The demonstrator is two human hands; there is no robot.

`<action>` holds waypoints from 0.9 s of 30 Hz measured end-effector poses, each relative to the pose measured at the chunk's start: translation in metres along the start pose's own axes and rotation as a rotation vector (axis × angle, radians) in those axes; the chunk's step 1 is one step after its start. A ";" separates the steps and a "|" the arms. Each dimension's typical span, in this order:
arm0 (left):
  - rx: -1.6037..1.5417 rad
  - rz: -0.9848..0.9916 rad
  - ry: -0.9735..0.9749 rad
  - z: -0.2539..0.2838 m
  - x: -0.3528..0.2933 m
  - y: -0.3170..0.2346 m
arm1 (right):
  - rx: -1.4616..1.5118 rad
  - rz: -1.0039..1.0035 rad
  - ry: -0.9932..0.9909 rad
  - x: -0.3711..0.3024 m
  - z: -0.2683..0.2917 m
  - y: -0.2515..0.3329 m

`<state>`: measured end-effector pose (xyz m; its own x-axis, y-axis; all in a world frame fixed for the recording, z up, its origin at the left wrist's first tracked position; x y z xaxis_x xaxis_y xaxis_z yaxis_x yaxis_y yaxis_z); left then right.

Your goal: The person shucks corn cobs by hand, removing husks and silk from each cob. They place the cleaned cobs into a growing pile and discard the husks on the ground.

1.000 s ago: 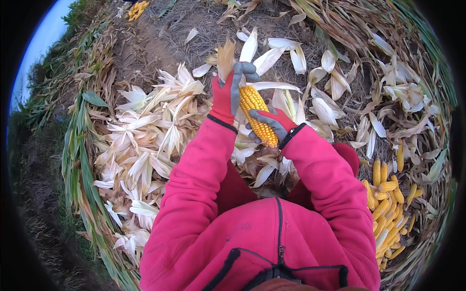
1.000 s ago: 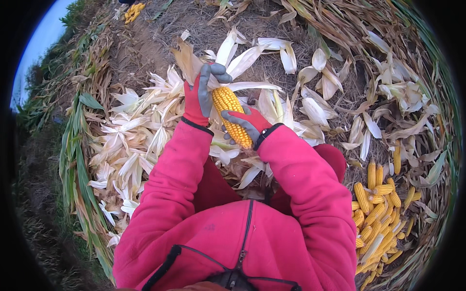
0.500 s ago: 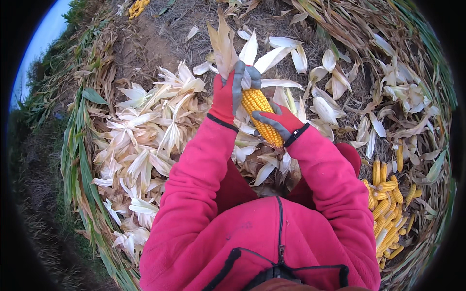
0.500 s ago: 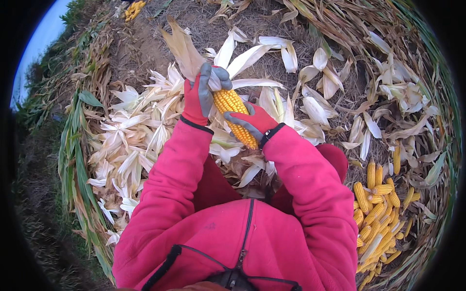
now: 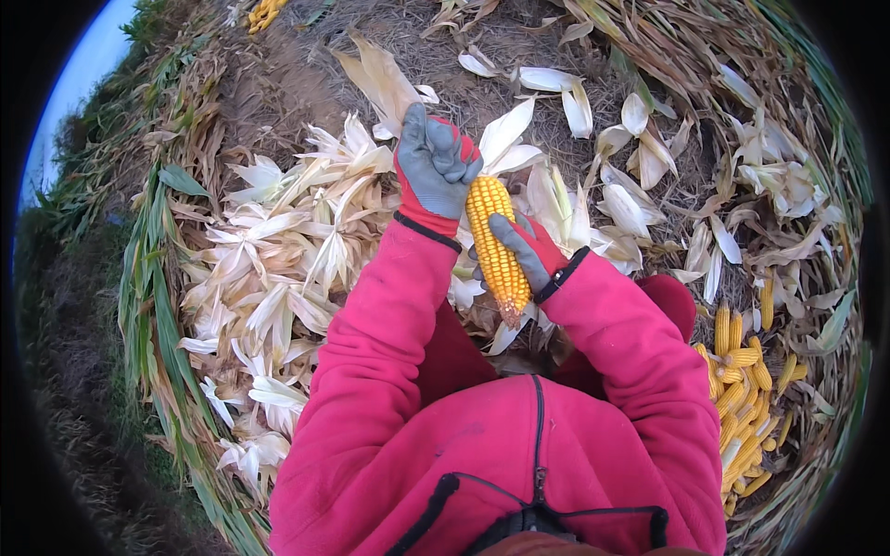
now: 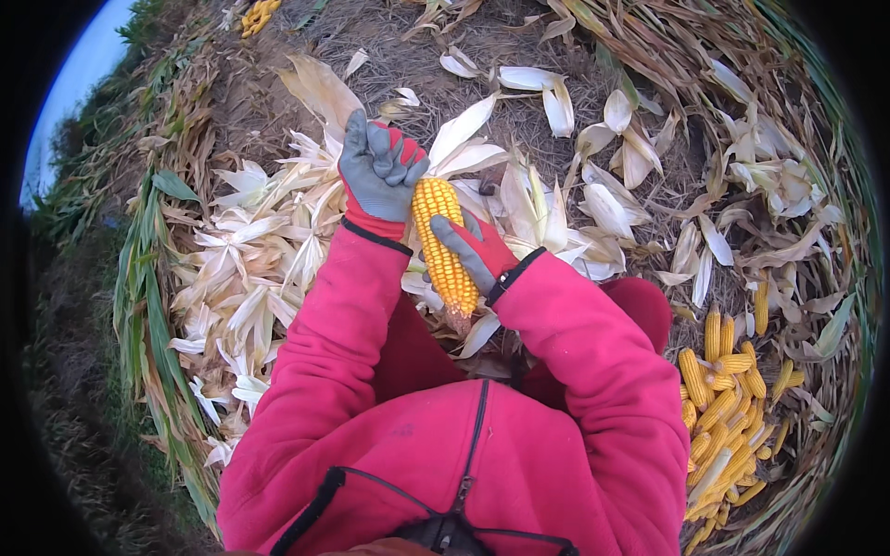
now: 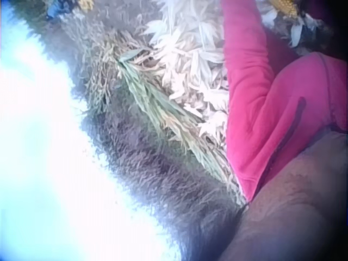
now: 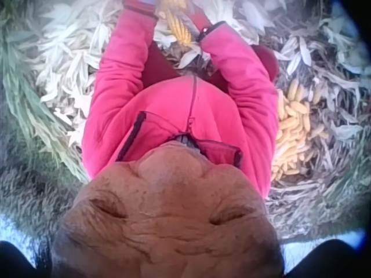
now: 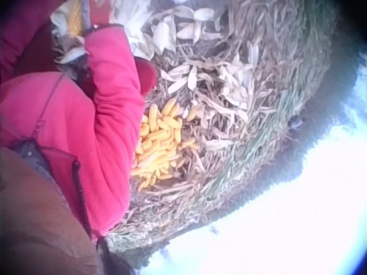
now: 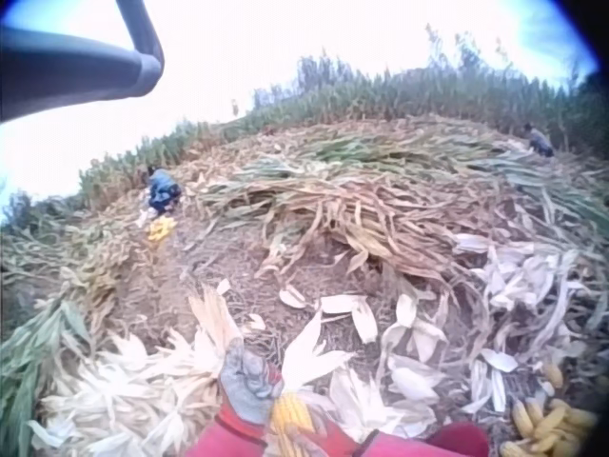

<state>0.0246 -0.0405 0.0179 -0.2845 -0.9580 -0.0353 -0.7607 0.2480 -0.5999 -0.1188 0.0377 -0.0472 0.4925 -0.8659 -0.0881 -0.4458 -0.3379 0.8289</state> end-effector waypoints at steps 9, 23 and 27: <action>0.072 0.033 0.295 0.009 -0.007 -0.042 | 0.665 -0.111 0.095 0.011 0.009 0.012; 1.753 -0.040 -0.206 0.052 -0.011 -0.011 | 0.229 0.315 -0.387 -0.001 0.054 0.088; 1.001 0.339 -0.009 0.018 -0.006 0.027 | -0.152 0.463 -0.324 -0.003 0.034 0.076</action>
Point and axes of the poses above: each hand's wrist, its own x-axis towards the middle knuckle, its own z-axis out of the back of the hand, y = z × x, the point moved 1 cm from there along x, towards the middle knuckle, and after that the axes turned 13 degrees about z, right-handed, at the moved point
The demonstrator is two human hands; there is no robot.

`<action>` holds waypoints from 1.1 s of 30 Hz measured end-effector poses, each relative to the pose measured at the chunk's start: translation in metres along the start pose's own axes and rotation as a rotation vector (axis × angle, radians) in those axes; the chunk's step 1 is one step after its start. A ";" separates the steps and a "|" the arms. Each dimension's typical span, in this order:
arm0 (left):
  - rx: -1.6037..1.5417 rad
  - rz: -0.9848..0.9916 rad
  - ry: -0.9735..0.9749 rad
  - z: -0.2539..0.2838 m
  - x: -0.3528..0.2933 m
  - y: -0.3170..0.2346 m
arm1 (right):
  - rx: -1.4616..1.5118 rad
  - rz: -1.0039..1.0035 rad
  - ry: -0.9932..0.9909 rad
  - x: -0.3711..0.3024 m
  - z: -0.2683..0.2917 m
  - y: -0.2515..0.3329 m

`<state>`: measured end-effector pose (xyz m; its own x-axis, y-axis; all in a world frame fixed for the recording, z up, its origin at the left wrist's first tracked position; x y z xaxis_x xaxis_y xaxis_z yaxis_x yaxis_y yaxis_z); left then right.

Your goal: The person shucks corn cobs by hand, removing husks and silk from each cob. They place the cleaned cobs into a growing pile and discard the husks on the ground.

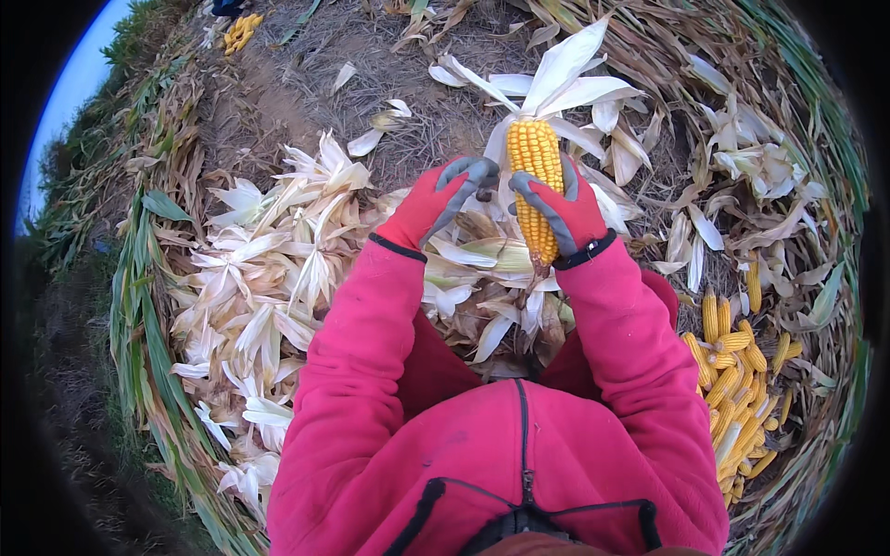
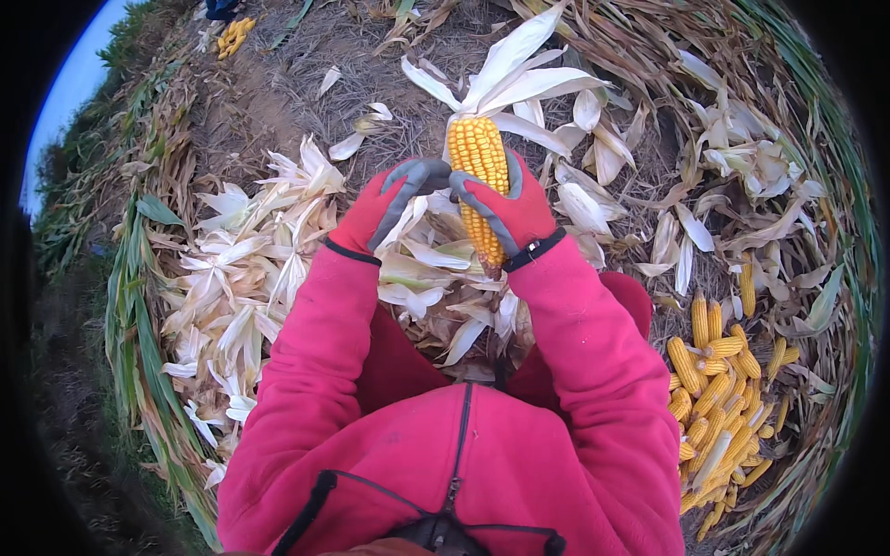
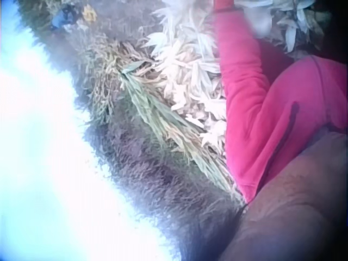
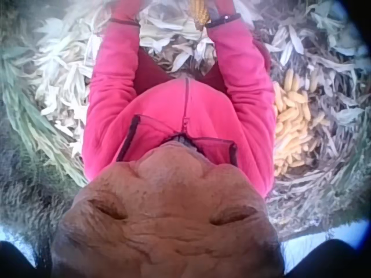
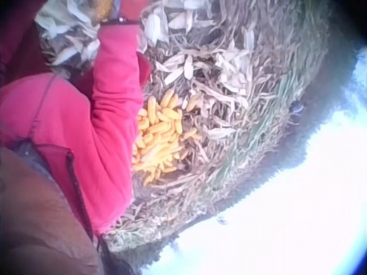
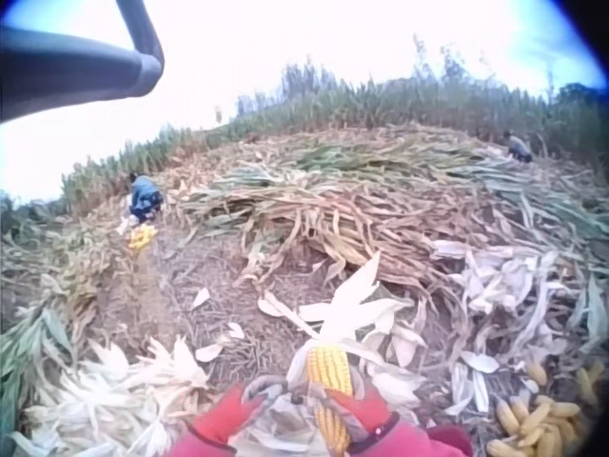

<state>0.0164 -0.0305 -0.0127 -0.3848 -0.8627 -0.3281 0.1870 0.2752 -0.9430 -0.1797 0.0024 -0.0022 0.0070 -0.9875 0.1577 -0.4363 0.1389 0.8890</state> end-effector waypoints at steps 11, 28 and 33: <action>-1.049 0.049 -0.049 -0.021 0.014 0.004 | -0.975 0.240 0.343 -0.022 -0.019 -0.028; -0.398 -0.077 -0.319 -0.007 0.008 0.011 | 0.105 -0.571 0.077 -0.020 -0.027 -0.041; -0.228 -0.314 -0.508 -0.011 0.005 0.006 | -0.001 -0.350 0.082 -0.010 -0.016 -0.044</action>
Point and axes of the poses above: each hand's wrist, its own x-axis towards the middle knuckle, its own z-axis out of the back of the hand, y = z × x, the point moved 1 cm from there along x, towards the middle knuckle, and after that the axes turned 13 degrees about z, right-handed, at the moved point
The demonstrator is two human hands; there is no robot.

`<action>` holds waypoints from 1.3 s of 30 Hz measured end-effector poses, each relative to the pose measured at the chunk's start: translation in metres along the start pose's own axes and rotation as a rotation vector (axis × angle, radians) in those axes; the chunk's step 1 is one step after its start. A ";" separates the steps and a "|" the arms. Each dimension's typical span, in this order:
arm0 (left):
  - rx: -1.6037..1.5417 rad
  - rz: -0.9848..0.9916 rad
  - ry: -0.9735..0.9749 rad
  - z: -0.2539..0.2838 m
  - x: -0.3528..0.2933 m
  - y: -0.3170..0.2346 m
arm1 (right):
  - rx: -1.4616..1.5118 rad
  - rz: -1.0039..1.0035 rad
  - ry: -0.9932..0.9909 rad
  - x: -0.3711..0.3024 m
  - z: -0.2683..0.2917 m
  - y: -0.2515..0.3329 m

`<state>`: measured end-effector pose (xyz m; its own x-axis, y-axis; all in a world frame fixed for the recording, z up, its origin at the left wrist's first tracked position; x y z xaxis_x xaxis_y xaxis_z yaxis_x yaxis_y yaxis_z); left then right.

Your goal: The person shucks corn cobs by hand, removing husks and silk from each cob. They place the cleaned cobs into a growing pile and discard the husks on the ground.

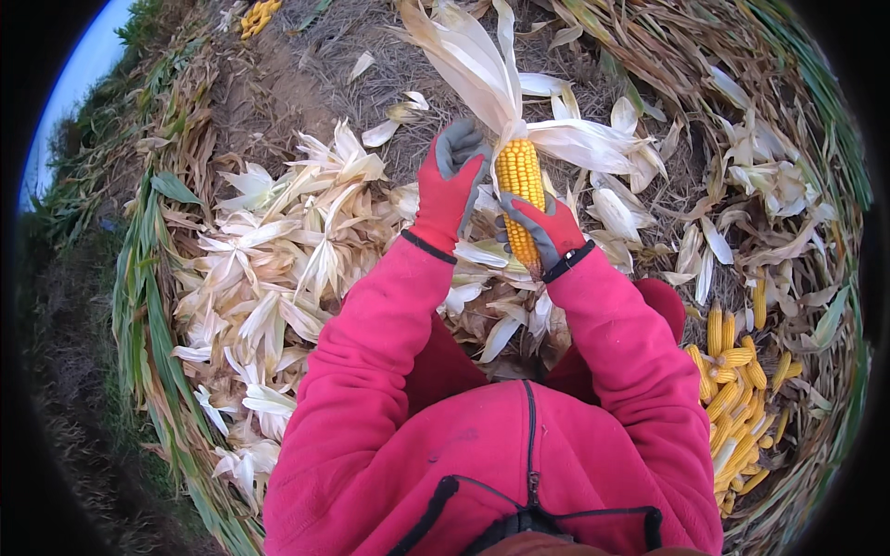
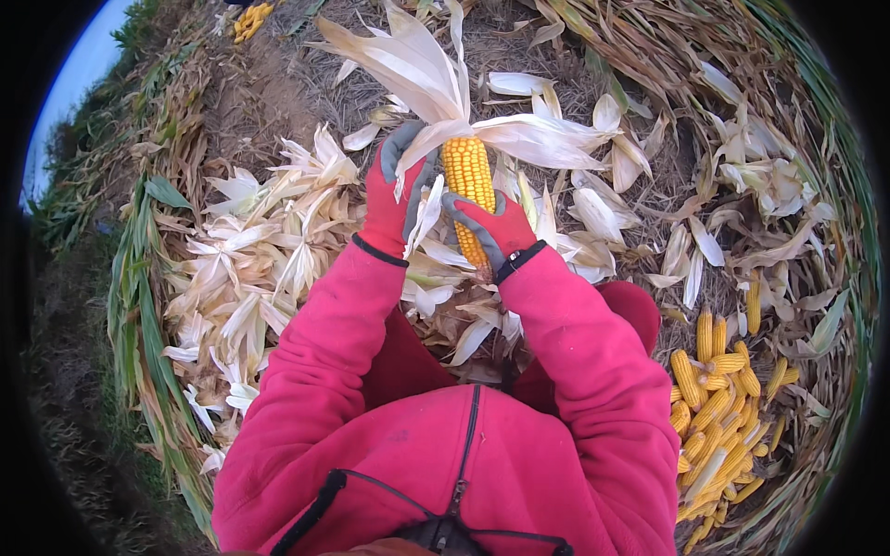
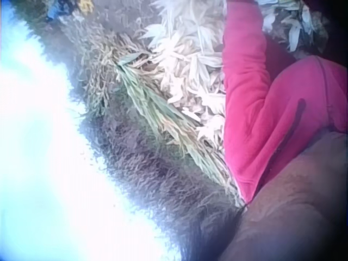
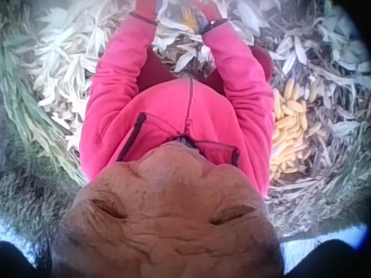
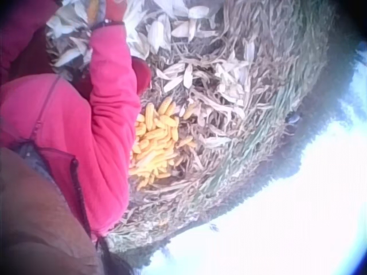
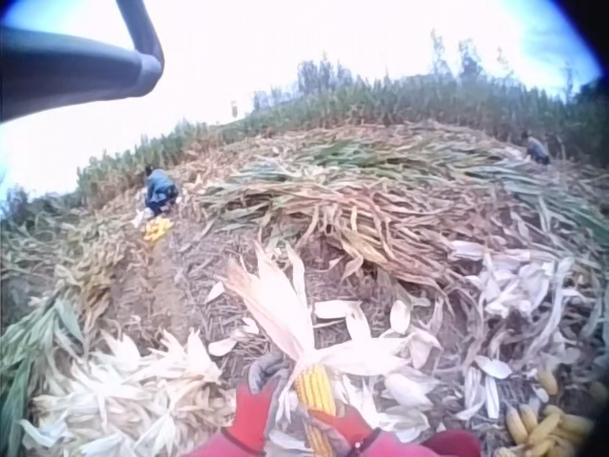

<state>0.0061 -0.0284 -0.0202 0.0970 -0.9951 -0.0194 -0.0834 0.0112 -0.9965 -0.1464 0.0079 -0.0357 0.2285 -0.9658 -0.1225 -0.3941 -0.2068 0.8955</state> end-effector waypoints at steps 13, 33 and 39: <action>0.125 0.057 -0.354 0.006 0.008 -0.012 | -0.028 0.035 -0.001 -0.009 -0.011 -0.017; 0.527 -0.446 0.020 -0.015 -0.014 -0.013 | 0.034 0.089 -0.091 0.001 0.015 -0.013; 0.355 -0.264 -0.089 0.004 0.003 0.022 | 0.134 -0.086 -0.045 -0.007 -0.002 0.006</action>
Point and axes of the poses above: each hand's wrist, its own x-axis towards the middle knuckle, its own z-axis out of the back of the hand, y = z × x, the point moved 1 cm from there along x, towards the middle knuckle, and after that the axes turned 13 degrees about z, right-handed, at the moved point
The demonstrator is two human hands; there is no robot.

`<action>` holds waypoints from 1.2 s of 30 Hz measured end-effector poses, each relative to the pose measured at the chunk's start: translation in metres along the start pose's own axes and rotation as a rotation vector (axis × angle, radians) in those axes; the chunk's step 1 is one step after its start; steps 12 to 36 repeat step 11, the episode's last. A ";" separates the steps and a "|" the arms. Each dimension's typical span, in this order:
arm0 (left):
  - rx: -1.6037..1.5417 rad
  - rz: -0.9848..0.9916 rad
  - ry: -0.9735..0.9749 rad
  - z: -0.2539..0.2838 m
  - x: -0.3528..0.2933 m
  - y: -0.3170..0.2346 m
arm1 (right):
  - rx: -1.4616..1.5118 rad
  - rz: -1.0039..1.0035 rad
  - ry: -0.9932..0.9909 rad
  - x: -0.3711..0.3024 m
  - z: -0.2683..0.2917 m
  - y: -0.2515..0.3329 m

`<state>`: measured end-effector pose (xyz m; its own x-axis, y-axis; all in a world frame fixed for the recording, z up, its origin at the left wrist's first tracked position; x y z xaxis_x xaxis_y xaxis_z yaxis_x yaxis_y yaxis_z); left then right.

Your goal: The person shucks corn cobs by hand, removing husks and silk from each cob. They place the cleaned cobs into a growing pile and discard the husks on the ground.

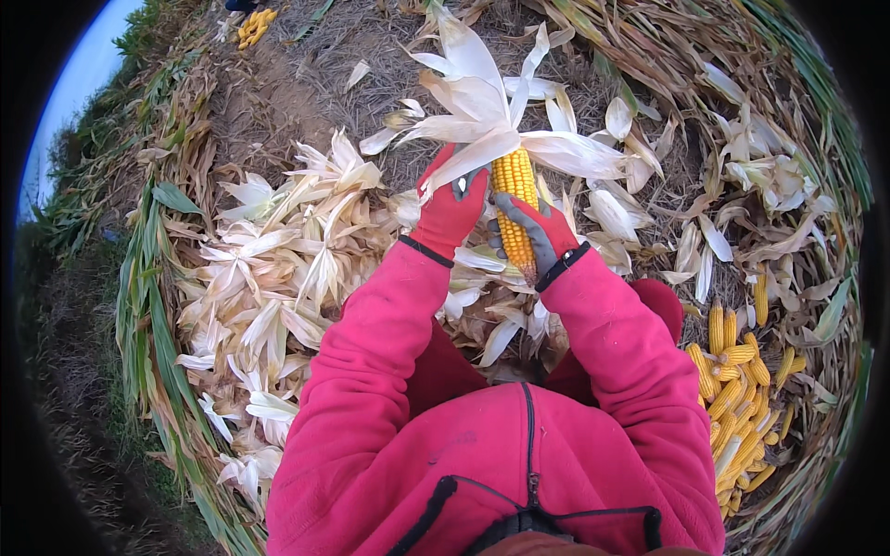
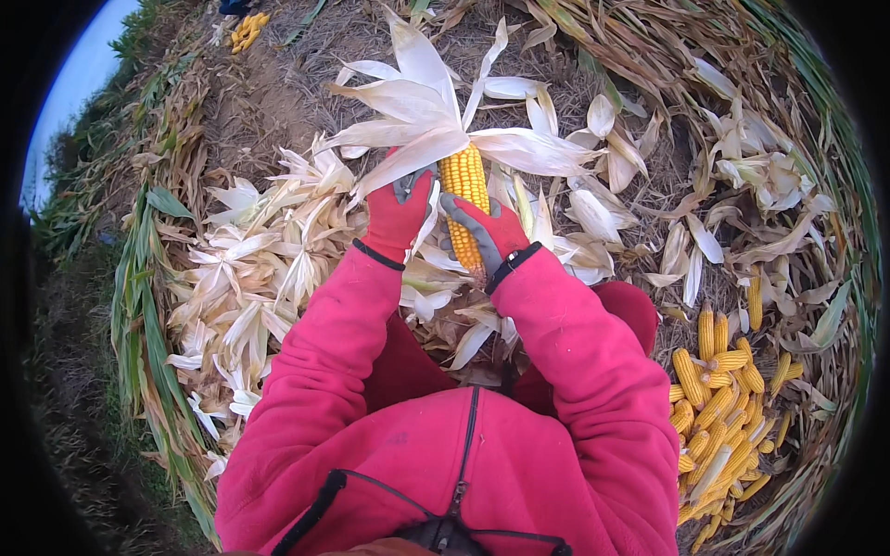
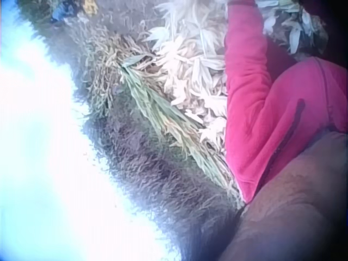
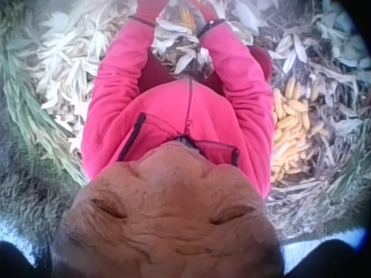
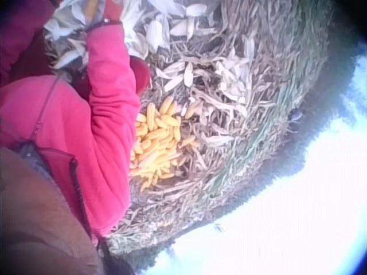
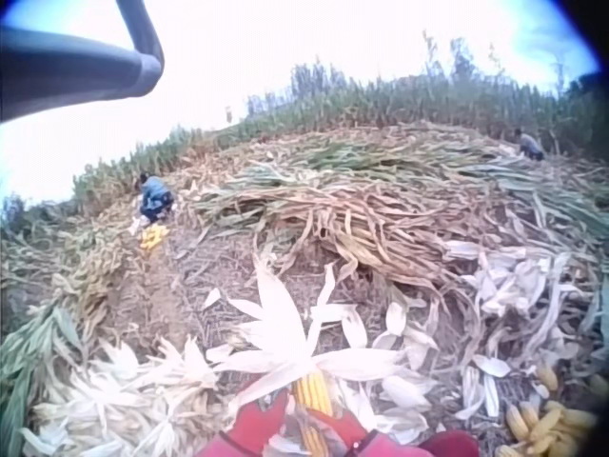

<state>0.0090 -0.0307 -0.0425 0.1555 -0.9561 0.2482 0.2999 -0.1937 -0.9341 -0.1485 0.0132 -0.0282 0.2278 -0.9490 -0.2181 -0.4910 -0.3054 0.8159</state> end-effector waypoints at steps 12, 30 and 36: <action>0.486 -0.319 0.075 0.003 -0.002 -0.019 | 0.184 -0.157 0.050 0.008 0.011 -0.017; 0.486 -0.319 0.075 0.003 -0.002 -0.019 | 0.184 -0.157 0.050 0.008 0.011 -0.017; 0.486 -0.319 0.075 0.003 -0.002 -0.019 | 0.184 -0.157 0.050 0.008 0.011 -0.017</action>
Point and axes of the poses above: each hand's wrist, its own x-axis towards the middle knuckle, its own z-axis out of the back of the hand, y = z × x, the point moved 1 cm from there along x, towards the middle knuckle, and after that the axes turned 13 degrees about z, right-handed, at the moved point
